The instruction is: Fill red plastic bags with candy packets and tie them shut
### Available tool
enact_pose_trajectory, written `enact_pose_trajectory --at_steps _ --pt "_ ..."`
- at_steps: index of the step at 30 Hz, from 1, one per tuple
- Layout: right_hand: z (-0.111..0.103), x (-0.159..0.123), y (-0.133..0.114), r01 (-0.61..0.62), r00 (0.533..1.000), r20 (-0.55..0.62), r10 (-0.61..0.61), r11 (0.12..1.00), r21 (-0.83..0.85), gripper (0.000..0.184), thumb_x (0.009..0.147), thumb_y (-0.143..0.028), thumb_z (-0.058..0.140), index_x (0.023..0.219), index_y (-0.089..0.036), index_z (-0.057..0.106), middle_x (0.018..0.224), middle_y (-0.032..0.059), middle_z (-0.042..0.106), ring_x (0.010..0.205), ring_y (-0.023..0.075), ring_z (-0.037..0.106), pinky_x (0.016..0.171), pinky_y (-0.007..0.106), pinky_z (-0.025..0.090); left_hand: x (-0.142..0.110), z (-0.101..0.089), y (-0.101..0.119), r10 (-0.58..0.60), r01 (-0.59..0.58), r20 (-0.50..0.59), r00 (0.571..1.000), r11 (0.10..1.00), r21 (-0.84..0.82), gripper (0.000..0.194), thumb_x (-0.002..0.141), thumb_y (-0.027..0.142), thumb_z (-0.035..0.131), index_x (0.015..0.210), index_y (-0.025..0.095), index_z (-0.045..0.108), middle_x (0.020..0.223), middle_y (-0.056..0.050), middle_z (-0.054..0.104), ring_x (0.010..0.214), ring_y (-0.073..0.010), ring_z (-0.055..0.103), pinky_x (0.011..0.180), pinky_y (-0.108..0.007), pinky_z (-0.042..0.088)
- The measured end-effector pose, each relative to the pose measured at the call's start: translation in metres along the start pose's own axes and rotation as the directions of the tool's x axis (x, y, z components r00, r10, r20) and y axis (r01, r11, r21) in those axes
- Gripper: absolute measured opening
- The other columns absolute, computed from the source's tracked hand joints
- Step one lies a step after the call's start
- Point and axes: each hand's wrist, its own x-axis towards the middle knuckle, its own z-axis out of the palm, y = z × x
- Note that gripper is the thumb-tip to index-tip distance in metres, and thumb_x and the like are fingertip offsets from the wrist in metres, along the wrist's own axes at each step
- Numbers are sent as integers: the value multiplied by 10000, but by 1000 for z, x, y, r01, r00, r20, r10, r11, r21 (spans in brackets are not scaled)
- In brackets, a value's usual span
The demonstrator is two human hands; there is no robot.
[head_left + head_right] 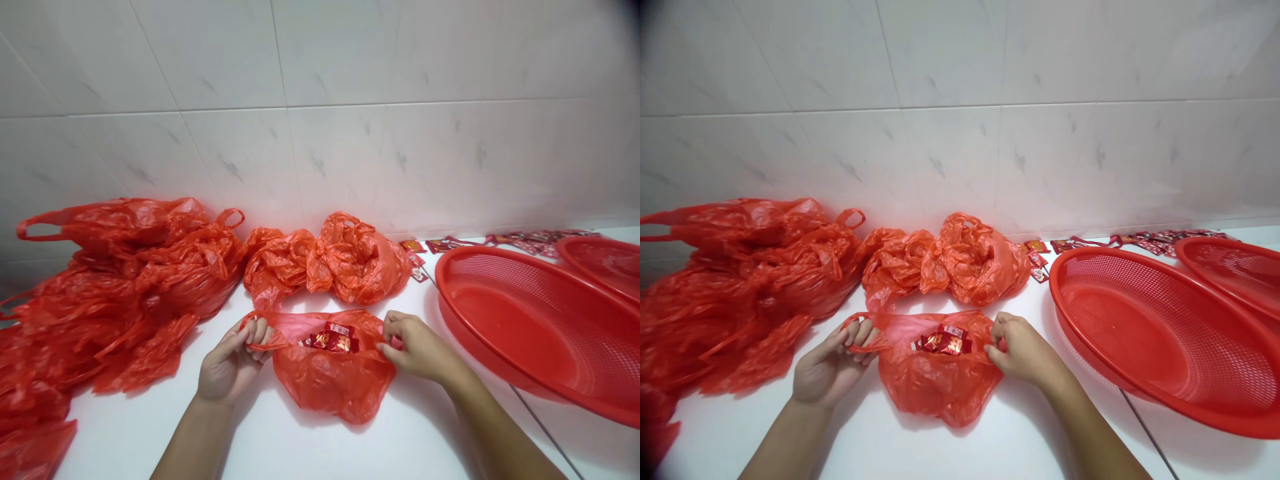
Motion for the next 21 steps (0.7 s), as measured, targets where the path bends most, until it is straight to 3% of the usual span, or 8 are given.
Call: enact_pose_trajectory --at_steps 2,5,8,10,13,18,21 --pt "-3 3 2 97 995 -53 -90 987 130 319 928 -273 643 628 -208 558 845 37 591 768 184 600 718 314 497 2 3 5 39 -36 -48 998 997 67 357 872 325 766 635 176 544 682 7 453 608 -134 453 567 -261 478" --pt "-22 11 -6 240 953 -256 -162 921 307 326 964 -384 673 690 -208 692 1042 89 643 1021 237 647 934 387 533 3 23 30 157 -126 -126 980 967 223 371 888 398 784 662 168 603 683 -13 522 655 -145 501 612 -251 494" --pt "-52 19 -26 340 907 -389 -159 821 458 328 973 -469 696 759 -232 774 1237 112 687 1221 288 635 1055 461 517 -2 62 66 304 -261 -58 951 888 378 361 906 442 777 708 167 651 688 -21 571 653 -142 520 614 -238 476" --pt "-67 22 -41 388 887 -440 -142 745 542 314 980 -500 690 820 -250 794 1300 109 707 1266 302 638 1068 492 523 -8 88 82 416 -382 18 909 814 438 346 915 442 773 729 170 669 686 -15 578 641 -137 529 621 -241 469" --pt "-66 23 -55 414 874 -478 -89 650 637 291 978 -522 689 902 -255 777 1237 109 753 1211 290 685 1057 502 538 -19 108 81 491 -454 63 869 742 493 339 934 447 755 744 182 663 702 -7 584 632 -135 528 616 -251 455" --pt "-26 18 -62 367 923 -378 -67 445 817 271 961 -502 716 1110 -284 655 895 34 728 922 235 733 916 444 594 -31 113 48 431 -336 50 901 621 708 265 974 441 713 873 196 710 755 -11 621 679 -140 541 650 -245 456" --pt "-14 12 -81 287 958 -246 -149 450 846 437 939 -458 746 1313 -310 577 796 -29 615 691 167 633 686 315 559 -38 137 43 315 -317 150 937 590 742 224 983 424 693 1048 215 740 833 -32 680 723 -171 597 677 -268 492"
